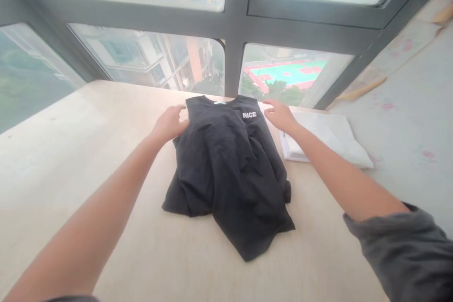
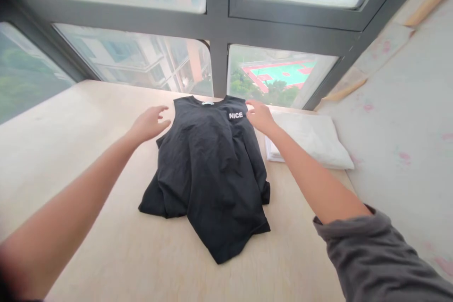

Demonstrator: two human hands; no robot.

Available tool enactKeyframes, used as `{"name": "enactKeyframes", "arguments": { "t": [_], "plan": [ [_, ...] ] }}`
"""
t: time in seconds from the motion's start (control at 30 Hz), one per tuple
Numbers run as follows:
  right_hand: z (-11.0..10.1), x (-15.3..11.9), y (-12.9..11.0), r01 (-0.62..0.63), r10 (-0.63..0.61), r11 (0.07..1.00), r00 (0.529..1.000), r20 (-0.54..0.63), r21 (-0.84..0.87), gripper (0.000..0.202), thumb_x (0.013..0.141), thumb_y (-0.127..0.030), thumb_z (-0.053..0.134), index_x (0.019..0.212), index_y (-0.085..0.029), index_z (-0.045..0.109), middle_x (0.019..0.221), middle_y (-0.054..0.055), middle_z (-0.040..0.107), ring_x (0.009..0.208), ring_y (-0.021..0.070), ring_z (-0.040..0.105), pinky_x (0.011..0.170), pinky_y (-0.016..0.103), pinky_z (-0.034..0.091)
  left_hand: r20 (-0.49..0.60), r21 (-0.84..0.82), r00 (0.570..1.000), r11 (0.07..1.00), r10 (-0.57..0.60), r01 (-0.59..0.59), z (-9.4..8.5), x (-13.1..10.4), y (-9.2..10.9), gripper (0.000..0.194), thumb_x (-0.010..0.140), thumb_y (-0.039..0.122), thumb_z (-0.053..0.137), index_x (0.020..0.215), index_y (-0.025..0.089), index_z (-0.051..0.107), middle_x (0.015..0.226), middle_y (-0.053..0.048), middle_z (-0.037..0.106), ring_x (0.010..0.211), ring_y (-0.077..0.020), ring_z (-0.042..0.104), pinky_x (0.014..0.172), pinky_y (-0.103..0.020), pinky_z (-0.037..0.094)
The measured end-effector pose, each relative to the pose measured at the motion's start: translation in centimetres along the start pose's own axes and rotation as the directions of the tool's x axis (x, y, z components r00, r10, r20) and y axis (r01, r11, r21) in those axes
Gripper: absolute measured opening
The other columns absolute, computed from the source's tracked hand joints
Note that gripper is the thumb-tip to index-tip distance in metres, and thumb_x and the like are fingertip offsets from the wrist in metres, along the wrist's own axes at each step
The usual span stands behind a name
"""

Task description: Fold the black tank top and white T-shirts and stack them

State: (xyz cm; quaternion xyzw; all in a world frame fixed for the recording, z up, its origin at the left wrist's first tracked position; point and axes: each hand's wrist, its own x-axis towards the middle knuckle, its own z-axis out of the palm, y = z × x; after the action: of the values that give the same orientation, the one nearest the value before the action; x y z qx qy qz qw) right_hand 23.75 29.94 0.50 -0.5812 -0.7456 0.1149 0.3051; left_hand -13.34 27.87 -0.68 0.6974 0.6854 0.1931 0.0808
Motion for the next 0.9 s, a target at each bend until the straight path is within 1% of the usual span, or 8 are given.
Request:
{"name": "enactKeyframes", "arguments": {
  "t": [0.1, 0.17, 0.27, 0.37, 0.53, 0.7, 0.8, 0.9],
  "plan": [
    [-0.6, -9.4, 2.3, -0.124, 0.103, 0.966, 0.989, 0.102, 0.226, 0.032, 0.086, -0.024, 0.053, 0.114, -0.019, 0.067, 0.11, 0.01, 0.072, 0.09, 0.0213, 0.071, 0.084, 0.036, 0.057, 0.033, -0.202, 0.981, 0.96, -0.191, 0.193, 1.2, -9.6, -2.7, 0.065, 0.079, 0.047, 0.057, 0.135, 0.014, 0.053, 0.127, -0.016, 0.063, 0.102, -0.0274, 0.068, 0.089, -0.042, 0.054],
    [-0.7, -15.9, 4.3, -0.226, 0.181, 0.914, 0.971, 0.158, 0.338, 0.029, 0.088, -0.028, 0.051, 0.111, -0.02, 0.067, 0.109, 0.009, 0.073, 0.088, 0.0213, 0.073, 0.085, 0.038, 0.058, 0.098, -0.323, 0.929, 0.871, -0.358, 0.37, 1.5, -16.3, -3.7, 0.068, 0.078, 0.055, 0.058, 0.134, 0.016, 0.053, 0.115, -0.014, 0.069, 0.098, -0.0273, 0.069, 0.081, -0.039, 0.056],
    [-0.5, -24.1, 6.7, -0.333, 0.3, 0.863, 0.943, 0.143, 0.379, 0.034, 0.086, -0.029, 0.052, 0.117, -0.02, 0.063, 0.112, 0.01, 0.073, 0.093, 0.0216, 0.072, 0.087, 0.04, 0.057, 0.279, -0.502, 0.835, 0.669, -0.475, 0.548, 1.4, -24.7, -3.1, 0.073, 0.075, 0.065, 0.062, 0.13, 0.017, 0.055, 0.104, -0.013, 0.073, 0.089, -0.0267, 0.071, 0.06, -0.031, 0.053],
    [-0.1, -28.2, 7.2, -0.335, 0.307, 0.874, 0.942, 0.135, 0.352, 0.049, 0.084, -0.03, 0.054, 0.133, -0.021, 0.053, 0.123, 0.013, 0.068, 0.09, 0.021, 0.068, 0.08, 0.039, 0.057, 0.339, -0.61, 0.817, 0.552, -0.467, 0.569, 1.4, -29.3, -1.1, 0.072, 0.074, 0.06, 0.069, 0.132, 0.02, 0.055, 0.118, -0.014, 0.071, 0.086, -0.0241, 0.071, 0.053, -0.026, 0.048],
    [1.3, -27.6, 5.0, -0.168, 0.152, 0.962, 0.984, 0.09, 0.216, 0.062, 0.077, -0.033, 0.062, 0.137, -0.021, 0.052, 0.129, 0.013, 0.064, 0.105, 0.027, 0.062, 0.093, 0.046, 0.051, 0.106, -0.561, 0.883, 0.706, -0.457, 0.432, 3.3, -28.4, 0.6, 0.083, 0.069, 0.052, 0.074, 0.142, 0.022, 0.048, 0.131, -0.015, 0.065, 0.077, -0.0205, 0.07, 0.057, -0.03, 0.053],
    [2.1, -25.5, 2.4, -0.256, 0.248, 0.924, 0.966, 0.065, 0.284, 0.029, 0.08, -0.035, 0.055, 0.103, -0.02, 0.066, 0.098, 0.01, 0.072, 0.092, 0.0276, 0.066, 0.085, 0.045, 0.053, -0.014, -0.436, 0.938, 0.847, -0.346, 0.305, 4.6, -25.7, 2.1, 0.049, 0.079, 0.047, 0.065, 0.122, 0.024, 0.066, 0.109, -0.007, 0.074, 0.094, -0.0254, 0.07, 0.09, -0.042, 0.055],
    [0.3, -24.5, 1.3, -0.331, 0.334, 0.849, 0.94, 0.066, 0.411, 0.024, 0.084, -0.041, 0.056, 0.095, -0.021, 0.063, 0.086, 0.007, 0.071, 0.077, 0.0234, 0.066, 0.075, 0.039, 0.053, -0.206, -0.427, 0.906, 0.867, -0.37, 0.257, 3.3, -25.6, 2.9, 0.036, 0.084, 0.045, 0.061, 0.113, 0.026, 0.071, 0.114, -0.005, 0.073, 0.106, -0.025, 0.068, 0.104, -0.043, 0.049],
    [-3.1, -22.3, 0.9, -0.347, 0.392, 0.68, 0.916, 0.081, 0.646, 0.029, 0.08, -0.045, 0.065, 0.098, -0.022, 0.06, 0.083, 0.004, 0.07, 0.074, 0.0206, 0.066, 0.068, 0.034, 0.054, -0.32, -0.525, 0.846, 0.823, -0.426, 0.216, 0.5, -25.1, 2.4, 0.037, 0.085, 0.048, 0.062, 0.112, 0.025, 0.071, 0.104, -0.004, 0.074, 0.101, -0.0233, 0.069, 0.1, -0.041, 0.053]
  ]
}}
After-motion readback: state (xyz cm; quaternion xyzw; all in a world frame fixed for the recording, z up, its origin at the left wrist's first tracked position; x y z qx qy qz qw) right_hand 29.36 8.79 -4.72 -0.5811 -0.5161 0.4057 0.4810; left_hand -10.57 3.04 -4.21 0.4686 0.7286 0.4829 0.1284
